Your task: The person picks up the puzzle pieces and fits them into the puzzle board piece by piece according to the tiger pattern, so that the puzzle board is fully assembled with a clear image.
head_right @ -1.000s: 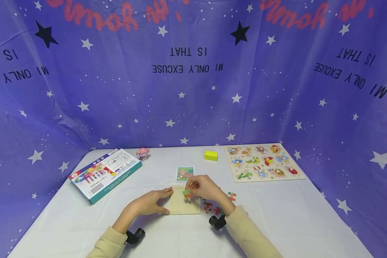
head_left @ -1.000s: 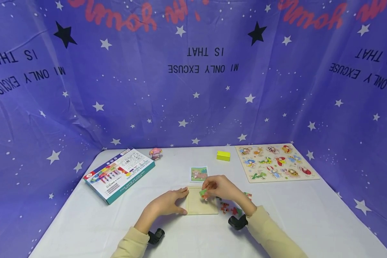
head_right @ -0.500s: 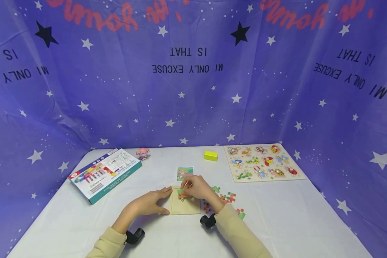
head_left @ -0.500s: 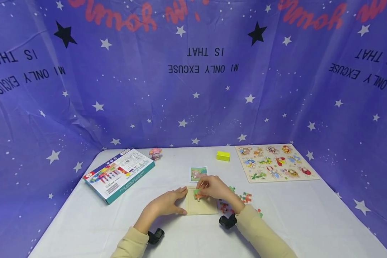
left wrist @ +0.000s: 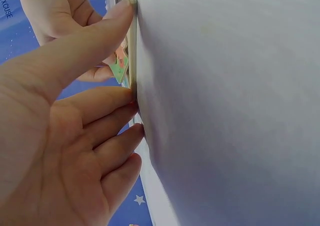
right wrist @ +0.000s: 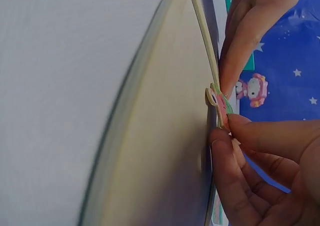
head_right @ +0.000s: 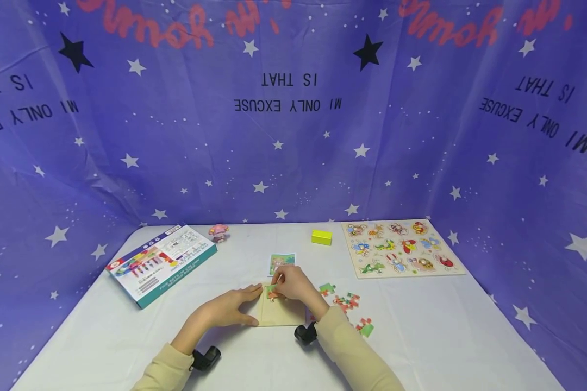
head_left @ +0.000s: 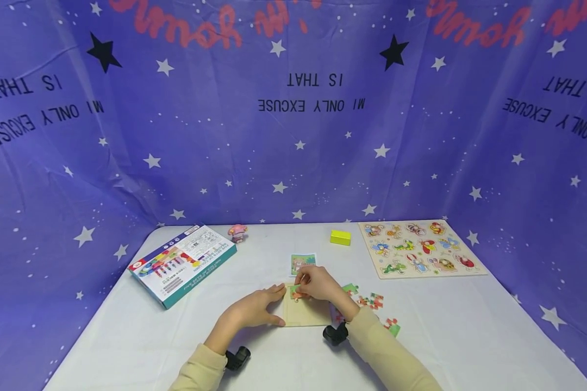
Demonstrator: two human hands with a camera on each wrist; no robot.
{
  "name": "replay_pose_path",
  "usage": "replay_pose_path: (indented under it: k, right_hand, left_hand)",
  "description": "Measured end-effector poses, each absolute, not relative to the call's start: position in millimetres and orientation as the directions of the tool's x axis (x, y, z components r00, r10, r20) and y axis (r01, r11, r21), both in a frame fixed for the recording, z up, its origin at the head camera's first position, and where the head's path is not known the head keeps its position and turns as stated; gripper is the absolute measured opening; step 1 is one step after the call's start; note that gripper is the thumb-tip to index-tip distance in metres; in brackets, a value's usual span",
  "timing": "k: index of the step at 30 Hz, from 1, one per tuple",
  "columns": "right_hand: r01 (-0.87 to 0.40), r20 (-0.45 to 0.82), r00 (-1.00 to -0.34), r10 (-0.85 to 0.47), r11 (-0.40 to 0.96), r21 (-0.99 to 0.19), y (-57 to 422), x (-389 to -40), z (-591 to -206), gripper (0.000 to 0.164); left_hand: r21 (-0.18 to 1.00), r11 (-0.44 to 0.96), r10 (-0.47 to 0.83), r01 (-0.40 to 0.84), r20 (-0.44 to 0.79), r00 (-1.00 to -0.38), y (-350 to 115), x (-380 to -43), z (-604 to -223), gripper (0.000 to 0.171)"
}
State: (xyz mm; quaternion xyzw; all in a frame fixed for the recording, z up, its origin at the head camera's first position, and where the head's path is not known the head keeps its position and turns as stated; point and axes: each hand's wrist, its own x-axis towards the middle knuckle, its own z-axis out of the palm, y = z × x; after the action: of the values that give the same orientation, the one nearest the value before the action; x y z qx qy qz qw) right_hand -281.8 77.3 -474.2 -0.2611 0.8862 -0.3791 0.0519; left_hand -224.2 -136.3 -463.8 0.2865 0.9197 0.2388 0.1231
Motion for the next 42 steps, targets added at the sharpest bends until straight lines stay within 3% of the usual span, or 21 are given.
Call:
replay_pose_path:
  k: [19, 30, 42]
  right_hand:
    - [-0.353, 0.082, -0.881, -0.465, 0.534, -0.769, 70.4, -281.0, -478.8, 0.011]
    - [-0.427, 0.095, -0.851, -0.516, 0.576, -0.697, 74.0, -279.3, -474.6, 0.029]
    - [-0.451, 0.118, -0.851, -0.512, 0.597, -0.664, 73.8, -275.9, -473.6, 0.030]
  left_hand:
    - [0.514, 0.711, 0.594, 0.480, -0.074, -0.801, -136.7, -224.6, -463.0, 0.082]
    - [0.521, 0.704, 0.599, 0.483, -0.070, -0.797, -137.2, -224.9, -463.8, 0.082]
    - [0.528, 0.700, 0.601, 0.480, -0.073, -0.796, -136.5, -225.2, -464.0, 0.082]
